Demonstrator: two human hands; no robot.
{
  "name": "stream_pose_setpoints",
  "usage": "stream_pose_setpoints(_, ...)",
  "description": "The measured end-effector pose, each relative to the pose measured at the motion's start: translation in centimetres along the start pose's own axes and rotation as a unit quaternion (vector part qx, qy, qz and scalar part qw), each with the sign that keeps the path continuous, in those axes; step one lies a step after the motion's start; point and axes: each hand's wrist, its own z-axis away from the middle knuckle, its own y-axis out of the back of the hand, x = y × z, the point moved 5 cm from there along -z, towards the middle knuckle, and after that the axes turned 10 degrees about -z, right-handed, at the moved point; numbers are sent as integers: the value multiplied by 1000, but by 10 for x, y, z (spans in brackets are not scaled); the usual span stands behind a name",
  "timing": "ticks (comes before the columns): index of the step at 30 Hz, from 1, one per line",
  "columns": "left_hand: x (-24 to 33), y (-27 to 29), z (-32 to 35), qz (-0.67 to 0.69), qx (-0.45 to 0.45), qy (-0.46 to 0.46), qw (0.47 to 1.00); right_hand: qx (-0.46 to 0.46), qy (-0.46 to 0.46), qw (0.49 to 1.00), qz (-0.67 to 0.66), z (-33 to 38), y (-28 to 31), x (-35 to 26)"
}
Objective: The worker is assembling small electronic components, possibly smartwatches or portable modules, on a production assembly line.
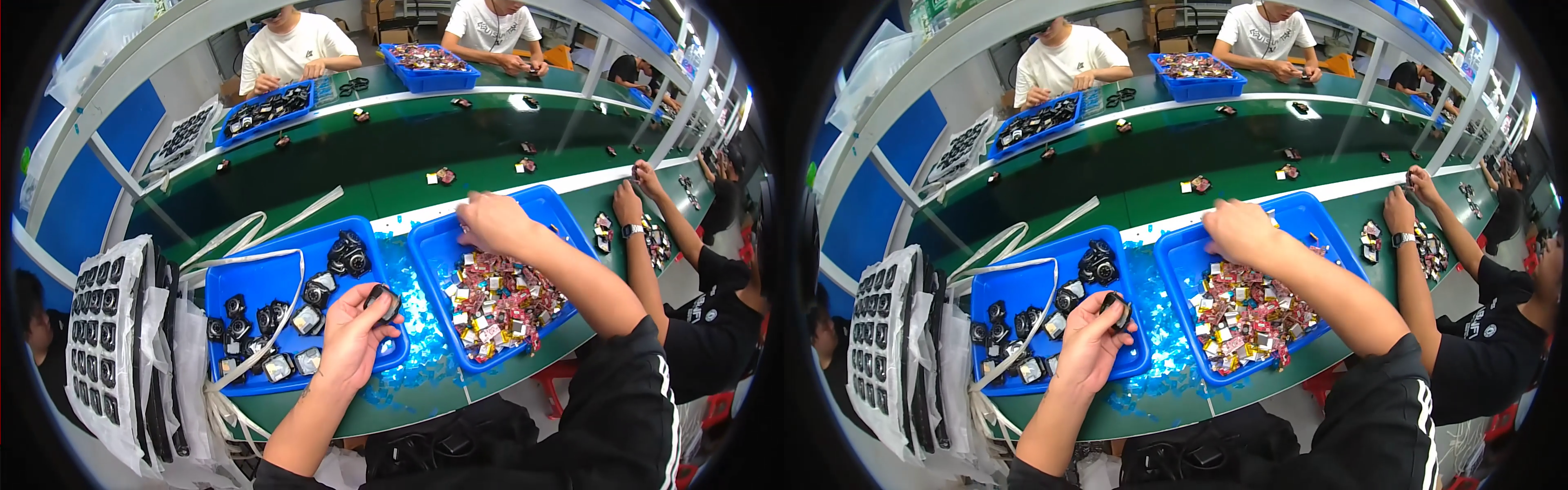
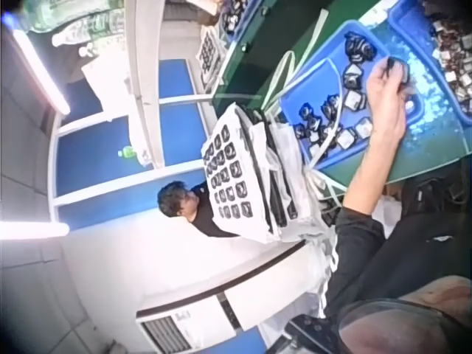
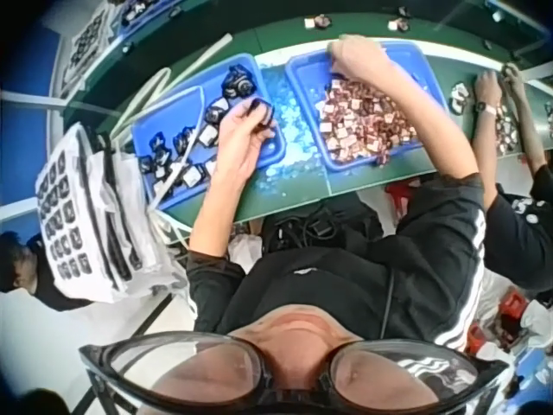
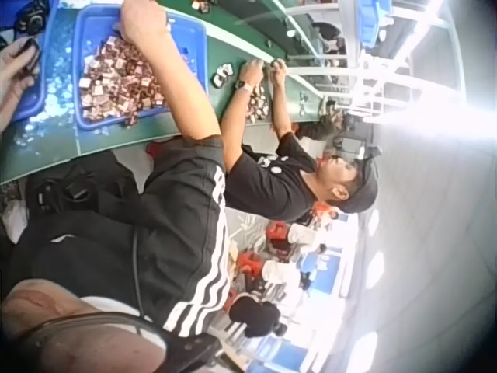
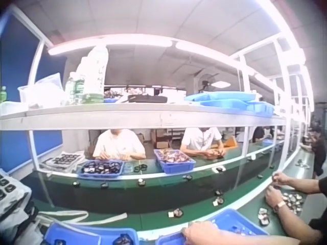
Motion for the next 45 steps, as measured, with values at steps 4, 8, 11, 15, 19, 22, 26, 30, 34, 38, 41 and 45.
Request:
stream_pose_setpoints(4,-1,1,2,-3,1,-1,1000,-3,40,999,-32,-2,-17,2)
stream_pose_setpoints(8,-2,-10,0,54,27,3,998,26,96,994,-48,10,-20,3)
stream_pose_setpoints(11,-8,-1,-4,48,15,-5,999,58,90,994,-18,11,-16,4)
stream_pose_setpoints(15,-4,2,-3,6,10,-37,999,117,35,982,-146,21,13,4)
stream_pose_setpoints(19,7,-7,6,-24,-22,-23,999,203,-11,912,-357,54,31,-7)
stream_pose_setpoints(22,3,-12,7,-128,-53,-38,990,186,6,848,-496,74,25,-32)
stream_pose_setpoints(26,22,-28,15,-424,-30,-248,871,121,-8,751,-649,85,15,-63)
stream_pose_setpoints(30,19,-28,18,-415,-24,-262,871,87,50,732,-674,83,11,-83)
stream_pose_setpoints(34,15,-23,15,-409,-22,-308,859,37,5,685,-728,79,1,-87)
stream_pose_setpoints(38,16,-24,18,-380,-21,-254,889,7,-1,694,-720,79,6,-85)
stream_pose_setpoints(41,20,-24,19,-429,-22,-305,850,-65,-11,687,-724,74,2,-83)
stream_pose_setpoints(45,19,-21,17,-430,-28,-294,853,-95,-11,743,-663,59,-4,-85)
